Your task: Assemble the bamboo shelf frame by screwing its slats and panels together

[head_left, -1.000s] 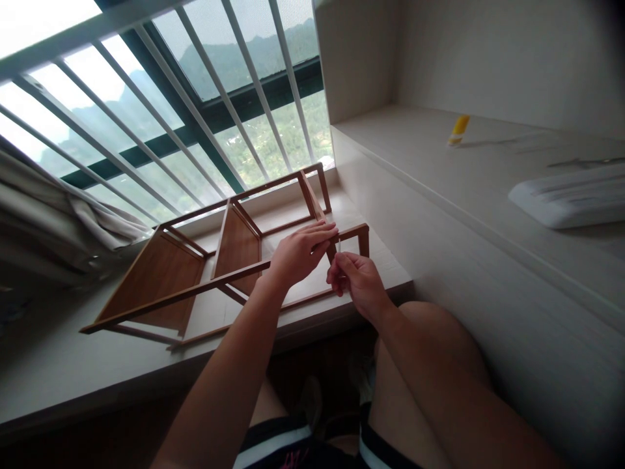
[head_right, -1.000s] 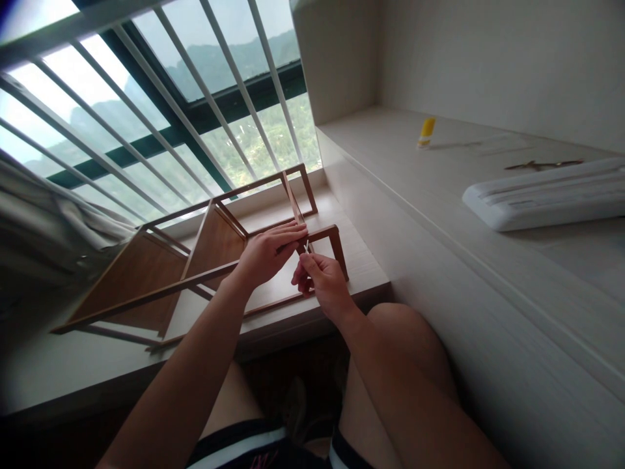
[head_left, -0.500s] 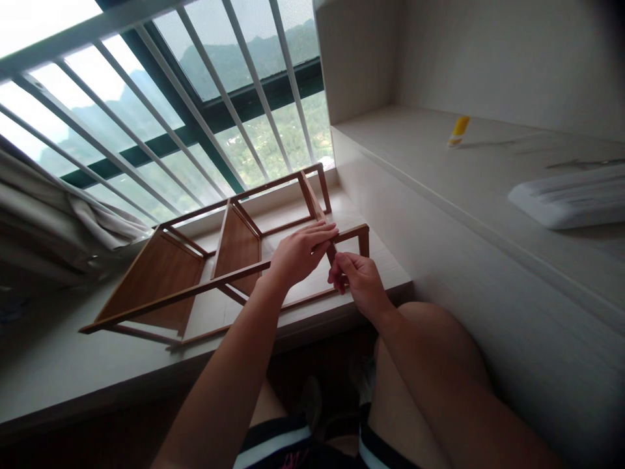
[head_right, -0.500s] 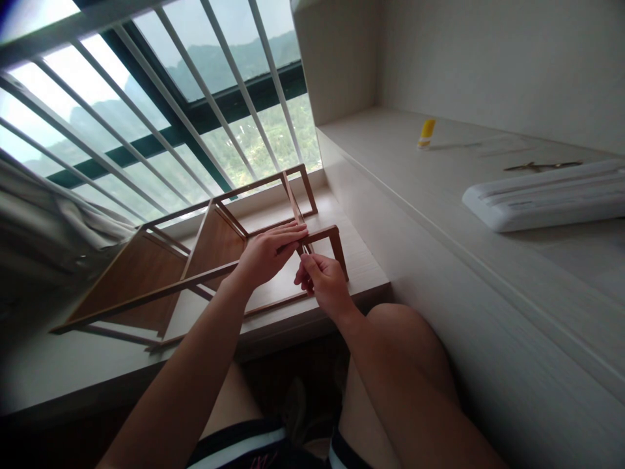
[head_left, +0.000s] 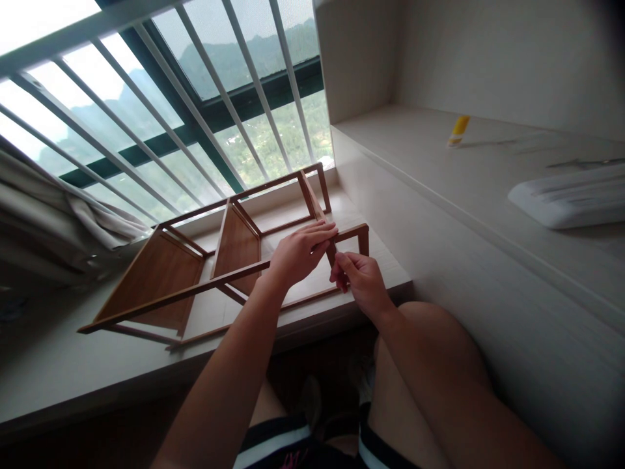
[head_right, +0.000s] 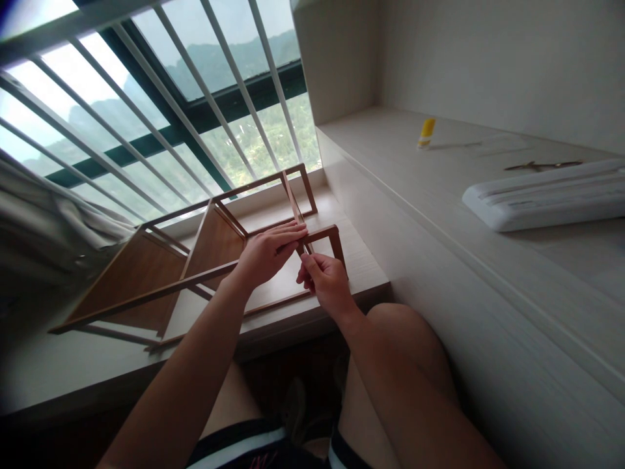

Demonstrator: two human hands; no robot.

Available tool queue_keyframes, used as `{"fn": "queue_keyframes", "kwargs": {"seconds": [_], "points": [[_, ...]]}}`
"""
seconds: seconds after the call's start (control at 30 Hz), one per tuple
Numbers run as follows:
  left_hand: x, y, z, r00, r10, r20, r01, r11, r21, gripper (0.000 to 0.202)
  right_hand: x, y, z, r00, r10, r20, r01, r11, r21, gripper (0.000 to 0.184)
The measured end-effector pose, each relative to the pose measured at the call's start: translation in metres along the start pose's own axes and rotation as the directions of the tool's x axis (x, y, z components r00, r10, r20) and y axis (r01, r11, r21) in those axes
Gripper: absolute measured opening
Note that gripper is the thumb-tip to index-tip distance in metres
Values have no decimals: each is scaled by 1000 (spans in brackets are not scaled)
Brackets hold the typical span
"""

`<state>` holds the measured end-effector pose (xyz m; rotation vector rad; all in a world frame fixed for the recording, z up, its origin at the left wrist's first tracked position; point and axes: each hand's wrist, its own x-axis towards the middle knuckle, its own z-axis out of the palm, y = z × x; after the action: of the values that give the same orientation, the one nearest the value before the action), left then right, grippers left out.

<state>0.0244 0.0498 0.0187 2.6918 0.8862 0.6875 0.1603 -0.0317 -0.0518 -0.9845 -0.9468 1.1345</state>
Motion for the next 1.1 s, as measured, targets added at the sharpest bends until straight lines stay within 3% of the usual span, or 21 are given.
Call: {"fn": "queue_keyframes", "kwargs": {"seconds": [0.4, 0.8, 0.93, 1.1], "points": [[0, -1, 1, 1000, 2, -2, -2, 1000, -7, 36, 0, 0, -3, 1000, -18, 2, 19, 997, -71, 48], [0, 0, 0, 1000, 2, -2, -2, 1000, 7, 36, -1, 1, -6, 988, -150, 38, 154, 924, -349, 42], [0, -1, 0, 1000, 3, 2, -3, 1000, 8, 36, -3, 1, -5, 986, -164, 19, 161, 934, -320, 47], [0, 0, 1, 1000, 3, -4, -3, 1000, 4, 36, -1, 1, -2, 996, -93, 2, 92, 982, -166, 48]]}}
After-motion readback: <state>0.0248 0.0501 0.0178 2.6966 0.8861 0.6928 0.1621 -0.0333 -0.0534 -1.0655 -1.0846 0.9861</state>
